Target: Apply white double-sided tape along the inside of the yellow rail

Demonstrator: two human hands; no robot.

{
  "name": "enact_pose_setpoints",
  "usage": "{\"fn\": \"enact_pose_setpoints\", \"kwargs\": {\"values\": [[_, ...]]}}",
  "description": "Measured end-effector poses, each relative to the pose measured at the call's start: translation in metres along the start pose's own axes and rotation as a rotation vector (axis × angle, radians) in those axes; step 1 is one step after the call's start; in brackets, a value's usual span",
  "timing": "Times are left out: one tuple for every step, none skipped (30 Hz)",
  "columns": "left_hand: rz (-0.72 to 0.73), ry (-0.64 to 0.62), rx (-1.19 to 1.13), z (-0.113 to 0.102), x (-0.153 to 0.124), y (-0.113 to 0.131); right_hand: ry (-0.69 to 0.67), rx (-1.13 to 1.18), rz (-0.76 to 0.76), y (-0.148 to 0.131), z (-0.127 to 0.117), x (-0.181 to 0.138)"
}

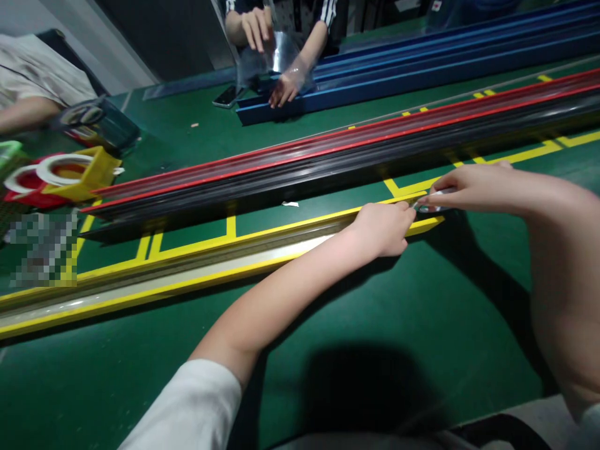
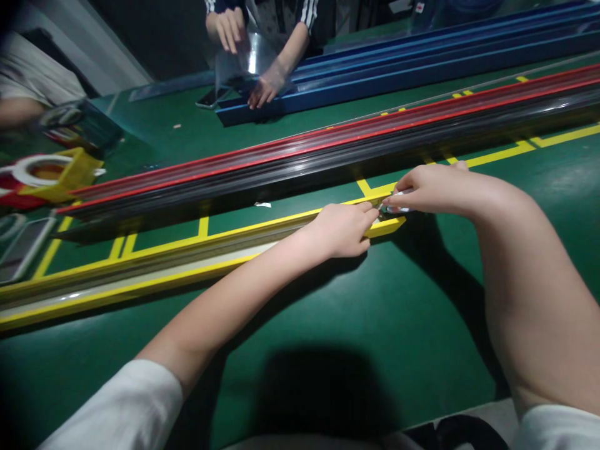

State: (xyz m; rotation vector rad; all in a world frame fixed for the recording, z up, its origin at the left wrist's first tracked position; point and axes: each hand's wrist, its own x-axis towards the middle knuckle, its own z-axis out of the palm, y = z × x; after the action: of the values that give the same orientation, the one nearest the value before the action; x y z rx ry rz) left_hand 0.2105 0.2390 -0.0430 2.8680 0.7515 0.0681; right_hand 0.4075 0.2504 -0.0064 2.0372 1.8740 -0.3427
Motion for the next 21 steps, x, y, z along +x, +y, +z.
{"fn": "enact_pose_setpoints", "kwargs": {"values": [[-0.003, 0.009, 0.001, 0.001, 0.002, 0.001, -0.002, -0.01, 0.006, 0.001, 0.001, 0.002], [-0.004, 0.02, 0.002, 0.002, 0.003, 0.002, -0.003, -0.02, 0.013, 0.002, 0.002, 0.003], [-0.005, 0.031, 0.001, 0.004, 0.004, 0.002, 0.001, -0.032, 0.021, 0.003, 0.002, 0.004], [-0.004, 0.042, -0.002, 0.005, 0.005, 0.003, 0.002, -0.043, 0.03, 0.004, 0.003, 0.005], [-0.002, 0.049, -0.008, 0.006, 0.005, 0.003, -0.001, -0.044, 0.034, 0.004, 0.003, 0.005], [0.001, 0.054, -0.017, 0.006, 0.004, 0.002, -0.006, -0.042, 0.032, 0.005, 0.004, 0.006], [0.005, 0.054, -0.028, 0.006, 0.004, 0.002, -0.008, -0.043, 0.033, 0.006, 0.004, 0.007], [0.008, 0.052, -0.041, 0.006, 0.003, 0.001, -0.01, -0.042, 0.034, 0.006, 0.005, 0.009], [0.012, 0.047, -0.055, 0.005, 0.002, 0.0, -0.011, -0.041, 0.035, 0.007, 0.006, 0.01], [0.017, 0.043, -0.071, 0.005, 0.002, -0.001, -0.01, -0.041, 0.036, 0.008, 0.007, 0.011], [0.025, 0.037, -0.087, 0.004, 0.002, -0.002, -0.01, -0.041, 0.035, 0.01, 0.008, 0.013], [0.034, 0.032, -0.103, 0.004, 0.002, -0.003, -0.01, -0.04, 0.032, 0.011, 0.009, 0.015], [0.041, 0.028, -0.115, 0.004, 0.002, -0.003, -0.01, -0.039, 0.029, 0.012, 0.01, 0.016], [0.045, 0.025, -0.122, 0.004, 0.003, -0.003, -0.01, -0.043, 0.024, 0.013, 0.011, 0.017], [0.045, 0.024, -0.123, 0.004, 0.003, -0.003, -0.01, -0.048, 0.023, 0.013, 0.011, 0.017], [0.042, 0.026, -0.119, 0.005, 0.003, -0.003, -0.013, -0.051, 0.024, 0.014, 0.011, 0.017], [0.035, 0.032, -0.112, 0.006, 0.004, -0.002, -0.02, -0.052, 0.026, 0.013, 0.01, 0.017], [0.029, 0.04, -0.102, 0.006, 0.004, -0.002, -0.025, -0.051, 0.03, 0.013, 0.009, 0.016], [0.023, 0.046, -0.092, 0.007, 0.003, -0.001, -0.025, -0.046, 0.036, 0.012, 0.008, 0.015], [0.016, 0.053, -0.079, 0.008, 0.003, 0.0, -0.024, -0.04, 0.039, 0.011, 0.007, 0.013], [0.008, 0.059, -0.063, 0.008, 0.003, 0.001, -0.016, -0.033, 0.04, 0.01, 0.006, 0.012]]}}
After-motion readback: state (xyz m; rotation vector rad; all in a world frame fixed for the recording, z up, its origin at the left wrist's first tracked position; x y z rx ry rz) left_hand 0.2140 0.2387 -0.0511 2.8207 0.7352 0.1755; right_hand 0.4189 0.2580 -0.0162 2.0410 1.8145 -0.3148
